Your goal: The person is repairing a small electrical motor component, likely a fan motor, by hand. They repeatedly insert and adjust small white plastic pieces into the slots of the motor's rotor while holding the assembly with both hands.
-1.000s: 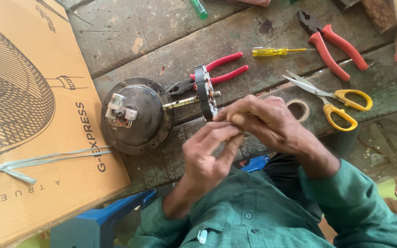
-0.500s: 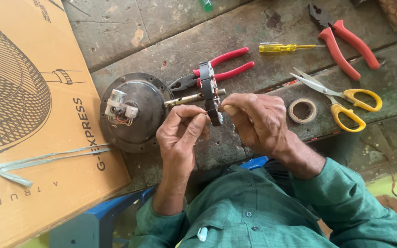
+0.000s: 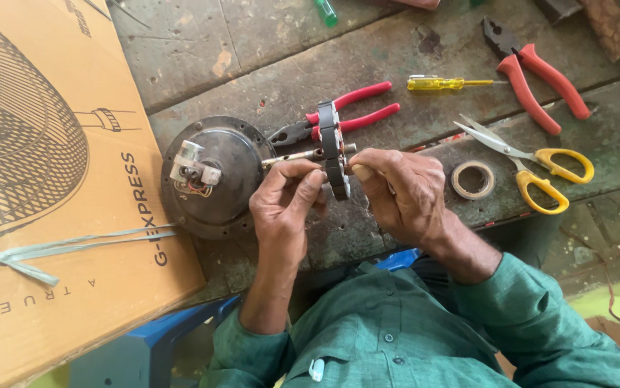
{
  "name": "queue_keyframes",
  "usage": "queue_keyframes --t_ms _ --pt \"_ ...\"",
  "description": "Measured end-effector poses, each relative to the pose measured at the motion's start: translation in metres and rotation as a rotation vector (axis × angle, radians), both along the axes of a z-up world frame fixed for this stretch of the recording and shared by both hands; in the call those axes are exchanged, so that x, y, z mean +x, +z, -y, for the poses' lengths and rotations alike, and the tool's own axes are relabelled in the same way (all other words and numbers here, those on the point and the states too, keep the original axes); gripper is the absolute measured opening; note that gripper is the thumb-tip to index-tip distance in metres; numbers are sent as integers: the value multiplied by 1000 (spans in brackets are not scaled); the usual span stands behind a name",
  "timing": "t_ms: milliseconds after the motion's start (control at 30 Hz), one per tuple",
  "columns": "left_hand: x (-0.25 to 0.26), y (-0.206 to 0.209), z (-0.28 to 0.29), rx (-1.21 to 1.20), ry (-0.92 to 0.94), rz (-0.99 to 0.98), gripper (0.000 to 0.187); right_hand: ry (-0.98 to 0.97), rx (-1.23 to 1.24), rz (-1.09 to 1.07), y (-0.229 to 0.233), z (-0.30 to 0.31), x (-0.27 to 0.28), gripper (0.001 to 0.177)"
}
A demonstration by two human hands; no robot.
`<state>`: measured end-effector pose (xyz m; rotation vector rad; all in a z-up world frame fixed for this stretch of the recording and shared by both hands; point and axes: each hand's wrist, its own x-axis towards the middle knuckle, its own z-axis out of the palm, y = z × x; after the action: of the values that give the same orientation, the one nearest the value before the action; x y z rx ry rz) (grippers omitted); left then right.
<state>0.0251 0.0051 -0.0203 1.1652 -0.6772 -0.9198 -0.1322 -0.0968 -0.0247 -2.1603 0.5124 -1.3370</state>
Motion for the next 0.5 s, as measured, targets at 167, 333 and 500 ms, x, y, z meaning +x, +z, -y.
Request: queue_keyframes --t_ms 167,333,500 --pt "-2 -3 8 0 56 53 9 -130 191 1 1 -12 9 6" --pt "-2 -1 10 45 74 215 8 -88 359 40 1 -11 10 8" --pt "-1 0 13 -62 107 590 6 -71 444 111 -8 -11 5 9"
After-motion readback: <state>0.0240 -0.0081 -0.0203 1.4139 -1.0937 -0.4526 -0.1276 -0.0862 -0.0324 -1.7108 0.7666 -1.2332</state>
